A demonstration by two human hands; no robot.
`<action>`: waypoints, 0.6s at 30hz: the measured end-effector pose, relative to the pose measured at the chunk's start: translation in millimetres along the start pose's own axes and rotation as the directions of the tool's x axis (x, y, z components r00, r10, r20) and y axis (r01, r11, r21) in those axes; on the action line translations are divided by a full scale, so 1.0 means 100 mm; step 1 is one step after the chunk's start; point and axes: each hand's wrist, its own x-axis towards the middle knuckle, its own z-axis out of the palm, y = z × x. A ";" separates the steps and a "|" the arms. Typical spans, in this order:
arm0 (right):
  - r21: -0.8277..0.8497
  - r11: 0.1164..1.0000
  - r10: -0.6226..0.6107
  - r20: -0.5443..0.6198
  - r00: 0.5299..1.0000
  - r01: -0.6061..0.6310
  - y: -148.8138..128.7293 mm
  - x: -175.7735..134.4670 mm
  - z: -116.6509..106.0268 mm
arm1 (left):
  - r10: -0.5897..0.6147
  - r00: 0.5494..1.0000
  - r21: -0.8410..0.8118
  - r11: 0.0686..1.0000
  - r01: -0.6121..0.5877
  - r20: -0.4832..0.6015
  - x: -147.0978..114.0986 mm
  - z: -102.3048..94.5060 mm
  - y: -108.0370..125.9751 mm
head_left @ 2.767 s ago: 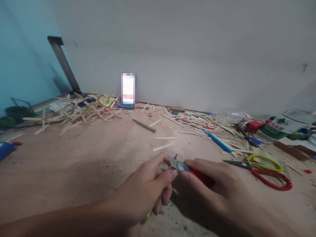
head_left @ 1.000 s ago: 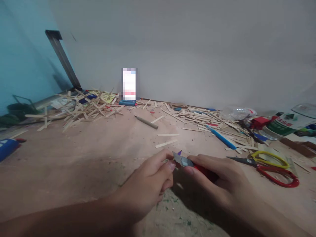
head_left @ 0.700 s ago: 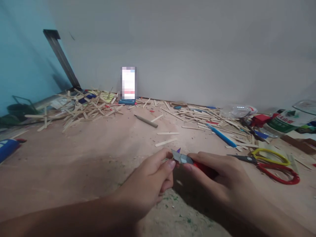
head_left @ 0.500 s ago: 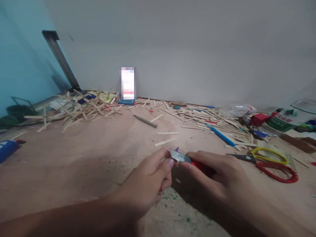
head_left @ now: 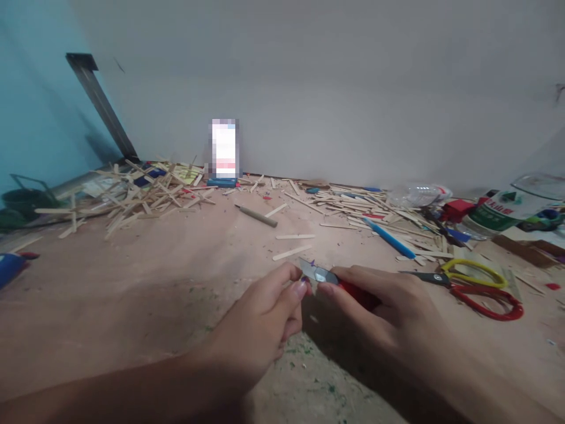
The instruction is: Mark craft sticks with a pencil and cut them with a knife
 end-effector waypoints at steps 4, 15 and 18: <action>-0.011 1.000 -0.009 -0.031 0.999 0.009 -0.01 0.00 0.00 | 0.017 1.000 0.016 1.000 -0.017 -0.010 -0.01 0.00 0.00; -0.024 0.979 0.197 -0.171 0.965 -0.204 0.07 0.12 -0.14 | 0.025 1.000 0.043 0.999 -0.025 0.006 -0.04 -0.02 -0.03; -0.010 0.978 0.203 -0.151 0.967 -0.207 -0.02 0.08 -0.11 | 0.025 1.000 0.044 0.999 -0.025 0.005 -0.02 -0.04 -0.03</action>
